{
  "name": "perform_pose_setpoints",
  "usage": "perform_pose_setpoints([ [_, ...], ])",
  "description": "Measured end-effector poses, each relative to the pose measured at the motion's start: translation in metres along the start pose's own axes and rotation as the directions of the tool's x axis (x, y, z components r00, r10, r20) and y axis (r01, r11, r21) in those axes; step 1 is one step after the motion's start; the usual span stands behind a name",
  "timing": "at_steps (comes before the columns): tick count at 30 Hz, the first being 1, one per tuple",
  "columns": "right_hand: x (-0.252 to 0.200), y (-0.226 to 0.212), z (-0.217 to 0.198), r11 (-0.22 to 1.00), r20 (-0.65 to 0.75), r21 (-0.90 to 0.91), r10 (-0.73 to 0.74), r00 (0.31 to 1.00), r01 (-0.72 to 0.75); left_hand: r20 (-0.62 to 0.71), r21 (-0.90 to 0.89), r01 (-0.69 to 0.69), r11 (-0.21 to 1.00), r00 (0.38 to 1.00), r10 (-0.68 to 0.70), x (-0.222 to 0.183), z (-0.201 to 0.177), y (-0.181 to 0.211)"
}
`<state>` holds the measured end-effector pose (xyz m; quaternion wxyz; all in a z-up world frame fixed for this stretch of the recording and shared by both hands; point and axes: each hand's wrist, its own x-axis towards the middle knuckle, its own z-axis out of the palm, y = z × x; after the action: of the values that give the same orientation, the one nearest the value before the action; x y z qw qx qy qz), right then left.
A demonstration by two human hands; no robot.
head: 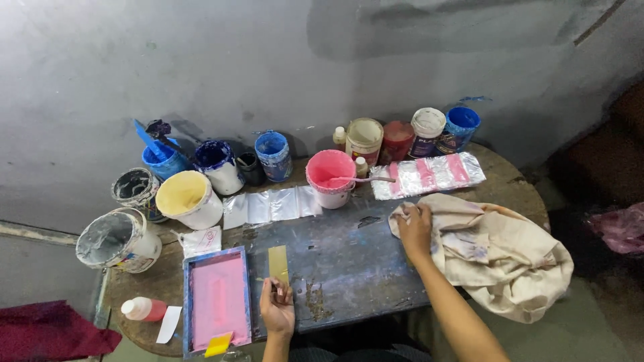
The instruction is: Preparing a small screen printing frame by spreading pink ink and organizing plastic bags on a workbench.
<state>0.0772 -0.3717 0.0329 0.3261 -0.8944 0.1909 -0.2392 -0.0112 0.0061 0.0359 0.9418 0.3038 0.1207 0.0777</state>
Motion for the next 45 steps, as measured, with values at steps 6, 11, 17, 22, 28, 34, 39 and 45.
perform_pose_setpoints([
  [6,0.004,0.000,0.027,0.981,-0.005,-0.094,-0.169,0.986,0.168,0.015,0.012,-0.008,1.000,1.000,0.008,0.003,-0.002,-0.003],
  [11,0.019,-0.007,-0.039,0.996,0.392,-0.084,0.020,0.920,0.014,0.021,0.056,-0.021,0.998,1.000,0.020,0.004,-0.002,-0.002],
  [17,0.016,0.025,-0.046,0.985,0.426,-0.072,-0.109,0.898,0.154,0.009,0.081,-0.026,0.996,1.000,0.026,-0.004,-0.001,-0.001],
  [22,-0.021,0.012,-0.035,0.924,0.515,0.062,-0.354,0.780,0.378,0.032,0.102,-0.012,0.995,0.999,0.009,0.000,0.003,-0.003],
  [28,-0.085,-0.082,-0.016,0.900,0.685,0.099,-0.371,0.627,0.425,0.032,0.116,-0.024,0.993,0.999,0.021,0.002,0.003,-0.004],
  [34,-0.075,-0.060,0.061,0.789,0.477,0.213,-0.599,0.643,0.577,0.014,0.077,-0.013,0.997,1.000,0.012,0.004,-0.001,-0.006],
  [39,-0.047,-0.061,0.061,0.923,0.256,0.144,-0.382,0.888,0.356,0.022,0.058,-0.032,0.998,0.999,0.030,0.004,-0.005,-0.007],
  [45,-0.089,-0.058,0.032,0.852,0.202,0.015,-0.515,0.833,0.523,-0.030,0.083,0.007,0.997,1.000,-0.005,0.006,-0.007,-0.008],
])
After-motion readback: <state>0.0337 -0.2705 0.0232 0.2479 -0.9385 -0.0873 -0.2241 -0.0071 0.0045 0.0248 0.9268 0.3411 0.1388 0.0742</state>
